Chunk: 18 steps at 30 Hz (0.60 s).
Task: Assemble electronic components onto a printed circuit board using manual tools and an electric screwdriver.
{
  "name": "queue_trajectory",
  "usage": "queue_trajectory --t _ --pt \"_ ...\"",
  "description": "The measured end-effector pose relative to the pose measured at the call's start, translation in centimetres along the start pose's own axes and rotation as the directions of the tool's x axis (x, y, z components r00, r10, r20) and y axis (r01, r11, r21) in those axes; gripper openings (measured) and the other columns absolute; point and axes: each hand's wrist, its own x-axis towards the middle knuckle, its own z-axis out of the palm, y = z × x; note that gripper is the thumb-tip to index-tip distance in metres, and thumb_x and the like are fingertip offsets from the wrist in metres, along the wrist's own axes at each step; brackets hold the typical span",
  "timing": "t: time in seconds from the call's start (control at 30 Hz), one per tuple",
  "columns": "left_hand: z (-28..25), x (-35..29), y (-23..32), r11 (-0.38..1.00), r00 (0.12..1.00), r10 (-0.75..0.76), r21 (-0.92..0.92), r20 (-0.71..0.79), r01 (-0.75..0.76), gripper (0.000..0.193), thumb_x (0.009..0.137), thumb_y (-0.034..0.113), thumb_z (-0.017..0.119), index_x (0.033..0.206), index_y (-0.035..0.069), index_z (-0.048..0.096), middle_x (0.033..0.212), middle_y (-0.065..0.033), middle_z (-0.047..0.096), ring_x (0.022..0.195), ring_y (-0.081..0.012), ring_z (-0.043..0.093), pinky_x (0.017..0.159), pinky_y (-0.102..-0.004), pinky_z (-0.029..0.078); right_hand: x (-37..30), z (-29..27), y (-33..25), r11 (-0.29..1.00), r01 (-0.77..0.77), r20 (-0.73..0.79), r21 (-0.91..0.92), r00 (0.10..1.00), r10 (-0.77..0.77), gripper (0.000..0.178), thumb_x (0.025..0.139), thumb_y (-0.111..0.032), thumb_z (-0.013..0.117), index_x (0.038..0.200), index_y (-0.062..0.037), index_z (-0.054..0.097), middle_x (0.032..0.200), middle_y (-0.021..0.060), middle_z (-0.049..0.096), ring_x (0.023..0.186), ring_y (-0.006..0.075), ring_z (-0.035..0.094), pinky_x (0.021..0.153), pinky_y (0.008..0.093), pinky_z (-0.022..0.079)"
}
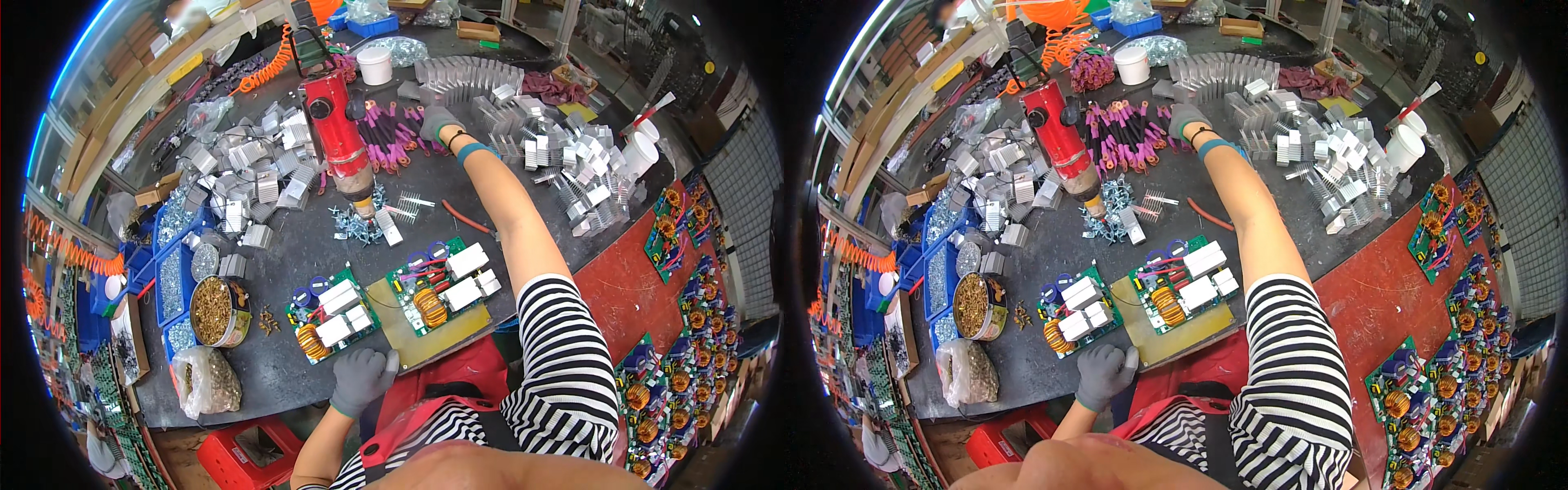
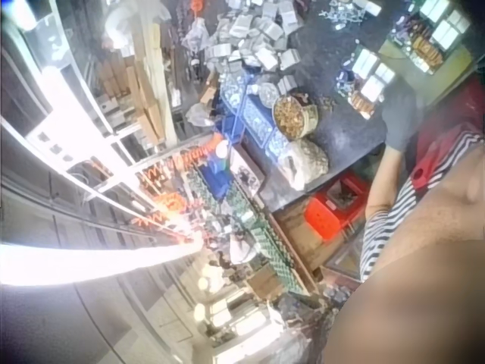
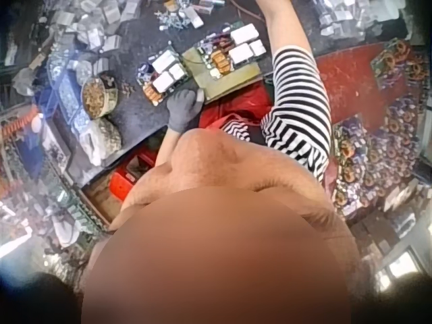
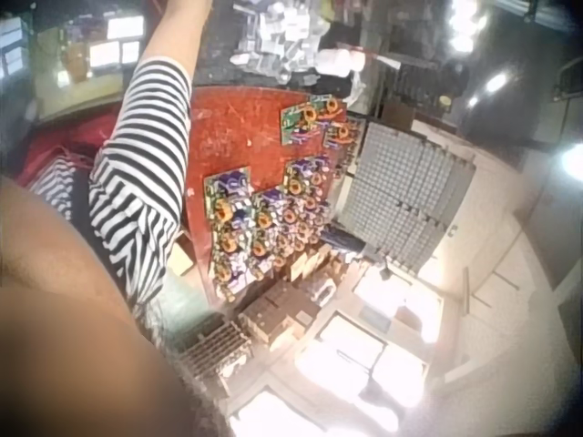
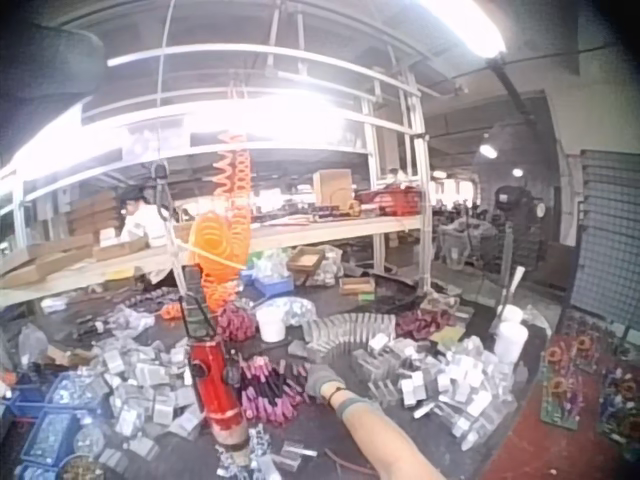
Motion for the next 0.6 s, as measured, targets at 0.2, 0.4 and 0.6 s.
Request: queue_trajectory --t 0.2,0.4,0.6 --pt "-0.2 -1.3 0.1 0.999 0.998 -0.030 -0.033 -0.056 0.029 0.034 0.082 0.022 0.072 0.059 0.012 0.049 0.058 -0.0053 0.048 0.051 -0.0247 0.054 0.045 -0.0379 0.042 -9.2 -5.1 -2.2 0.933 0.180 -0.253 0.311 0.962 -0.102 0.040 0.071 -0.027 0.074 0.093 0.0060 0.068 0.094 0.0244 0.069 0.090 0.0378 0.068 0.080 0.0407 0.053" --pt "-1.4 0.3 1.2 0.924 0.957 -0.175 -0.374 -0.232 0.078 0.026 0.081 0.015 0.074 0.065 0.010 0.053 0.062 -0.0081 0.050 0.055 -0.0283 0.053 0.051 -0.0395 0.040 -27.9 -10.2 -3.5 0.798 0.469 -0.469 0.378 0.840 -0.271 0.030 0.078 -0.022 0.074 0.096 0.0006 0.068 0.075 0.0104 0.066 0.066 0.0157 0.062 0.065 0.0311 0.049" --pt "-5.6 5.2 6.4 0.228 0.853 -0.521 -0.969 -0.036 0.098 0.031 0.087 0.003 0.065 0.118 -0.002 0.063 0.089 0.0003 0.060 0.079 -0.0068 0.054 0.071 -0.0234 0.046 -43.3 -6.6 -8.6 0.624 0.682 -0.438 0.381 0.728 -0.527 0.026 0.082 -0.011 0.074 0.105 -0.0023 0.066 0.077 0.0061 0.062 0.061 0.0115 0.056 0.057 0.0275 0.046"
